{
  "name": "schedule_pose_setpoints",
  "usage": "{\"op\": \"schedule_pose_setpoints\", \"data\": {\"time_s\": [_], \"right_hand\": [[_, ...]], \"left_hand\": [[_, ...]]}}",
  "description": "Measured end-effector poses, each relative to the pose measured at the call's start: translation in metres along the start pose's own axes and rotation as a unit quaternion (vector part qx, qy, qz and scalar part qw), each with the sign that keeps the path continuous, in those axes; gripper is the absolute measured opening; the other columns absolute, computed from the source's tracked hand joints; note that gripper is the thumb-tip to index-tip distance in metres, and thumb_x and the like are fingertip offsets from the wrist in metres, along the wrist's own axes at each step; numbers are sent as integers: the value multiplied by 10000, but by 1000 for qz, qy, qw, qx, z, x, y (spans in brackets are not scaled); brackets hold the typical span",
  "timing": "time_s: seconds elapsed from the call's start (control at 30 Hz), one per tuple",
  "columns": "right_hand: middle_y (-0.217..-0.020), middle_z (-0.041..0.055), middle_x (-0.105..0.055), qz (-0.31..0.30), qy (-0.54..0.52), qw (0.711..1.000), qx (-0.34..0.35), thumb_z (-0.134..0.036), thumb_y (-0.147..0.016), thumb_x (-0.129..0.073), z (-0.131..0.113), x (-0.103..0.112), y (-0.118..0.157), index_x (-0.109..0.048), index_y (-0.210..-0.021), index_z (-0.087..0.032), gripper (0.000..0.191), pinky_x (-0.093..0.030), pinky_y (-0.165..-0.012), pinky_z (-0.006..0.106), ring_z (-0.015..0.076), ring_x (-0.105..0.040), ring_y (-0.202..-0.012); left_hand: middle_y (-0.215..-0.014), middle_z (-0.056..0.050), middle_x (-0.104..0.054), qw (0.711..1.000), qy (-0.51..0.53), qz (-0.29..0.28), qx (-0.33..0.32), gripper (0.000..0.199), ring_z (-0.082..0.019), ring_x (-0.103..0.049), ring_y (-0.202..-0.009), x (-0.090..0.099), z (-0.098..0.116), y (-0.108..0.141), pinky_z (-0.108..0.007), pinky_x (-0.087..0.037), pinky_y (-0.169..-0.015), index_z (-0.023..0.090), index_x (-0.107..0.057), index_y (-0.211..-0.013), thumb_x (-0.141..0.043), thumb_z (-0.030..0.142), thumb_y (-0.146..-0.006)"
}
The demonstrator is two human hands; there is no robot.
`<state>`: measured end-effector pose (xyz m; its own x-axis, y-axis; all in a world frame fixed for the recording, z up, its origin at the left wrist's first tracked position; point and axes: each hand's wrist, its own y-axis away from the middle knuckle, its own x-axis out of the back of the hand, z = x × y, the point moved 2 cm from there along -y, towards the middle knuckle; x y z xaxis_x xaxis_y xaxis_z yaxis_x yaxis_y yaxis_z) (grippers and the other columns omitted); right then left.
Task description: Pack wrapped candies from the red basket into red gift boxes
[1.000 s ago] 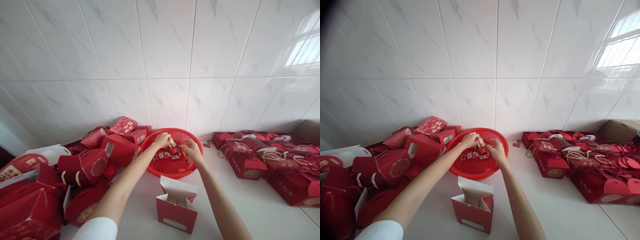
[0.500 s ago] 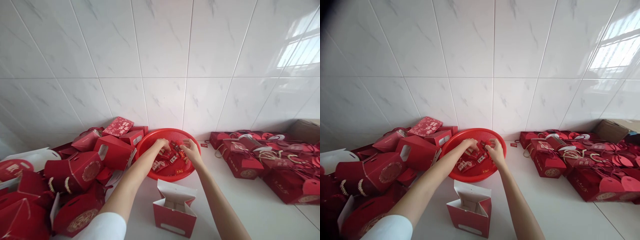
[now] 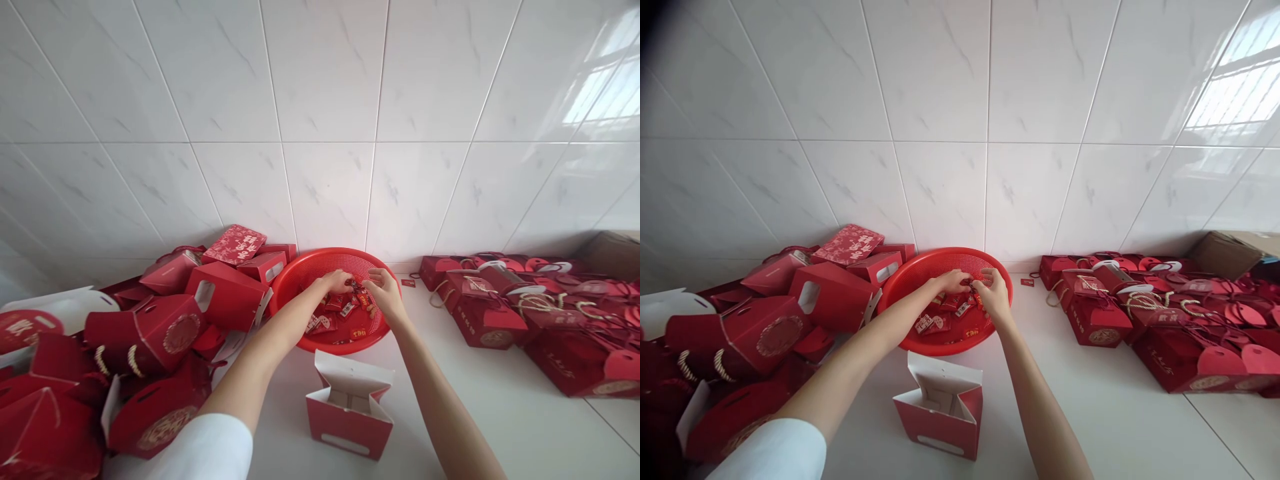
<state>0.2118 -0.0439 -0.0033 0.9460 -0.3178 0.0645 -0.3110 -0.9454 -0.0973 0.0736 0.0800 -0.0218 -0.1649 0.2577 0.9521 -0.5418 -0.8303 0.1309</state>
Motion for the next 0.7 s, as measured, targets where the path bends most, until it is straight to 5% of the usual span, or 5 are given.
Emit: {"op": "schedule_pose_setpoints", "data": {"time_s": [0.37,0.53,0.7], "right_hand": [[-1174,114,-680,16,-21,1000,7,-315,-678,-654,1,1,0,-625,-995,-220,332,-558,-882,404,287,-654,-1121],[-1199,122,-669,22,-39,999,23,-305,-684,-641,3,1,-2,-625,-1012,-211,342,-558,-894,405,278,-662,-1106],[-1177,112,-686,30,-44,998,35,-296,-681,-647,5,2,-3,-631,-984,-216,314,-564,-885,401,280,-669,-1094]], "left_hand": [[-1060,-58,-740,998,-14,10,-65,366,-254,-687,-967,-11,0,-6,-285,-520,-793,206,-681,-1099,-731,232,-737],[-1137,-109,-693,995,-25,59,-71,419,-289,-647,-1053,-5,1,0,-373,-510,-918,184,-675,-1186,-625,148,-772],[-1055,-116,-677,987,-16,88,-137,176,-291,-620,-1057,-8,16,4,-384,-482,-959,165,-735,-961,-648,217,-817]]}}
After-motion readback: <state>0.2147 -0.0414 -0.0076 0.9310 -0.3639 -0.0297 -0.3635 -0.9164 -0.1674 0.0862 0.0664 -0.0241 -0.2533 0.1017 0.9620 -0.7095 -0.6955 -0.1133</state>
